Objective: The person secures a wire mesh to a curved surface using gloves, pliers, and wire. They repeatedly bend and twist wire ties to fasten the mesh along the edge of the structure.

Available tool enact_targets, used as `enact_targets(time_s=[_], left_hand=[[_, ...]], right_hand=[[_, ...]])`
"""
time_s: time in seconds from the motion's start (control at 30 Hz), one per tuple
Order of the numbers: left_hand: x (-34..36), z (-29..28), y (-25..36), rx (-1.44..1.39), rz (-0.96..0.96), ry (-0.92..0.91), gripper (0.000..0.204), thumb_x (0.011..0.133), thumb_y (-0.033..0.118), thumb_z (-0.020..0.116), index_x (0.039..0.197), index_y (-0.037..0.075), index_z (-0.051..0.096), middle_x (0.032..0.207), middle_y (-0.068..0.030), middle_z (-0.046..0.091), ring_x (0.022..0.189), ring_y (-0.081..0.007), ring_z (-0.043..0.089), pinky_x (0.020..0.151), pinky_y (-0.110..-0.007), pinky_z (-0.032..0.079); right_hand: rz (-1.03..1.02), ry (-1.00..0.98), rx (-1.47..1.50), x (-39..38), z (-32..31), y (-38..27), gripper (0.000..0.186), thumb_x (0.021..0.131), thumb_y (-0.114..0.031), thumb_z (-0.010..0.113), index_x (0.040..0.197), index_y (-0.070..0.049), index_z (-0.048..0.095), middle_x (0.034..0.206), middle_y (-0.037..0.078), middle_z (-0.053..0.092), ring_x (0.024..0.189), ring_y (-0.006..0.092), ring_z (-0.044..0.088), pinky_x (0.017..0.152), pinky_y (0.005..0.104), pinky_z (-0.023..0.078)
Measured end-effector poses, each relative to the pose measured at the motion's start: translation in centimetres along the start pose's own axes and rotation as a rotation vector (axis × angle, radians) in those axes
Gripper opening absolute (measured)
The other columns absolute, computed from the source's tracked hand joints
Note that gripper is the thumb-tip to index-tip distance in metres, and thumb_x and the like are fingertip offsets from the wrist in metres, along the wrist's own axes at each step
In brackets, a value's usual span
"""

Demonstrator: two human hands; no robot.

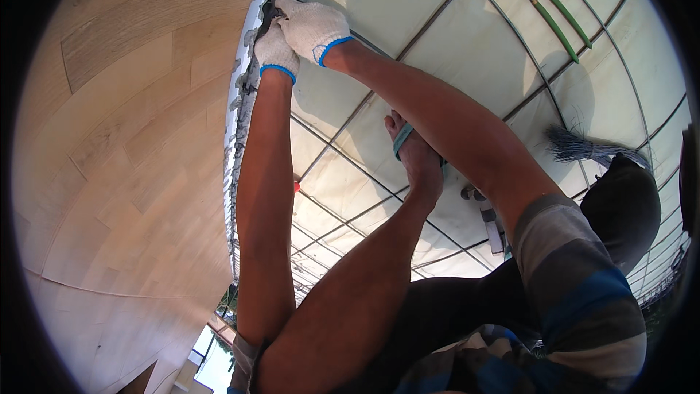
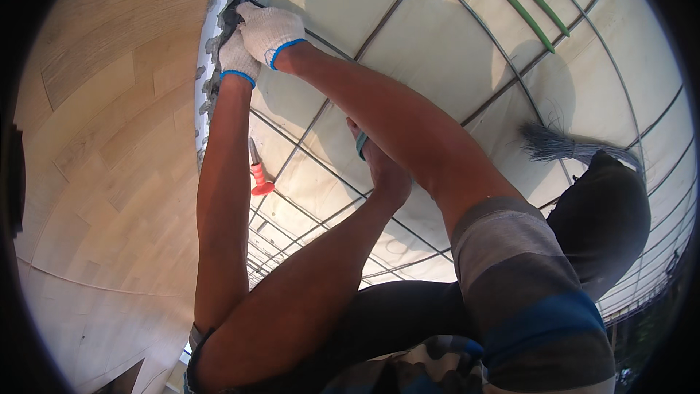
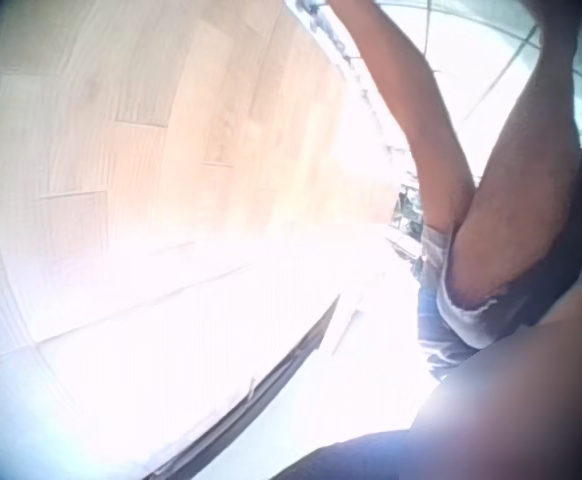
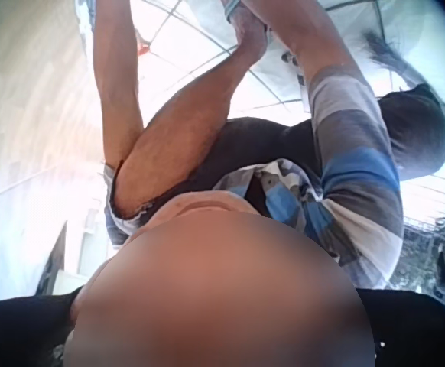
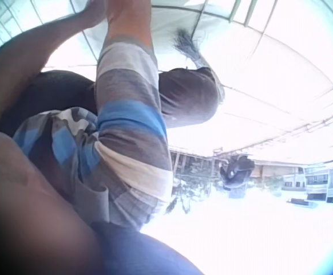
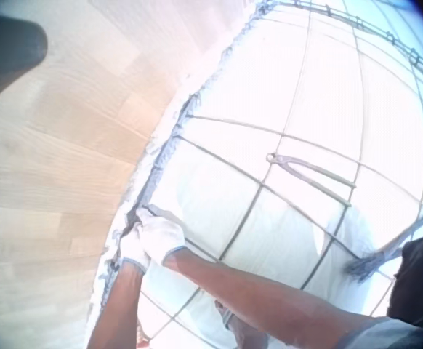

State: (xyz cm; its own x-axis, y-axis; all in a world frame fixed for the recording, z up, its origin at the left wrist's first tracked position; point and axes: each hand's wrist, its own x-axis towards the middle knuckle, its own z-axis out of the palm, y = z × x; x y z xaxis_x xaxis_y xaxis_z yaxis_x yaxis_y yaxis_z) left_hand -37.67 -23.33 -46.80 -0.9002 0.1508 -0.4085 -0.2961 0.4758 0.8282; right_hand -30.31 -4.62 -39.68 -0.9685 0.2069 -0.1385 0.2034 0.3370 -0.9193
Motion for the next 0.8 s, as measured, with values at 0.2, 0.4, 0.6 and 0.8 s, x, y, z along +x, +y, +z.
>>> enact_targets(time_s=[0.2,0.4,0.6,0.8], left_hand=[[1.6,-1.4,1.5,0.634,0.067,-0.044,0.035,0.107,0.027,0.052,0.134,0.009,0.065,0.127,-0.0129,0.072,0.121,-0.0249,0.067,0.098,-0.035,0.055],[1.0,3.9,4.5,-0.337,-0.321,0.280,0.030,0.109,0.018,0.051,0.127,-0.002,0.066,0.125,-0.0108,0.073,0.117,-0.0245,0.069,0.096,-0.034,0.055],[-1.1,3.4,4.5,-0.081,-0.222,0.504,0.032,0.100,0.020,0.067,0.117,-0.007,0.068,0.112,-0.0144,0.075,0.099,-0.0253,0.074,0.081,-0.037,0.058],[0.8,2.9,4.7,-0.230,-0.231,0.448,0.029,0.100,0.017,0.066,0.118,-0.007,0.067,0.111,-0.0146,0.074,0.099,-0.0245,0.073,0.079,-0.036,0.059]], right_hand=[[-0.004,0.006,-0.168,1.0,-0.1,0.6,0.023,0.096,-0.024,0.061,0.114,-0.011,0.068,0.096,0.015,0.078,0.093,0.0342,0.076,0.076,0.0503,0.059],[0.046,-0.125,-0.226,2.8,-0.3,2.3,0.031,0.094,-0.024,0.058,0.119,-0.012,0.072,0.105,0.014,0.079,0.098,0.0341,0.076,0.081,0.0495,0.059],[0.042,-0.294,-0.171,3.7,0.0,1.7,0.038,0.094,-0.025,0.054,0.123,-0.010,0.075,0.123,0.016,0.075,0.112,0.0356,0.073,0.093,0.0494,0.058],[-0.118,-0.484,-0.321,9.6,0.4,4.1,0.043,0.097,-0.027,0.048,0.125,-0.007,0.074,0.131,0.019,0.071,0.118,0.0402,0.069,0.100,0.0500,0.055]])
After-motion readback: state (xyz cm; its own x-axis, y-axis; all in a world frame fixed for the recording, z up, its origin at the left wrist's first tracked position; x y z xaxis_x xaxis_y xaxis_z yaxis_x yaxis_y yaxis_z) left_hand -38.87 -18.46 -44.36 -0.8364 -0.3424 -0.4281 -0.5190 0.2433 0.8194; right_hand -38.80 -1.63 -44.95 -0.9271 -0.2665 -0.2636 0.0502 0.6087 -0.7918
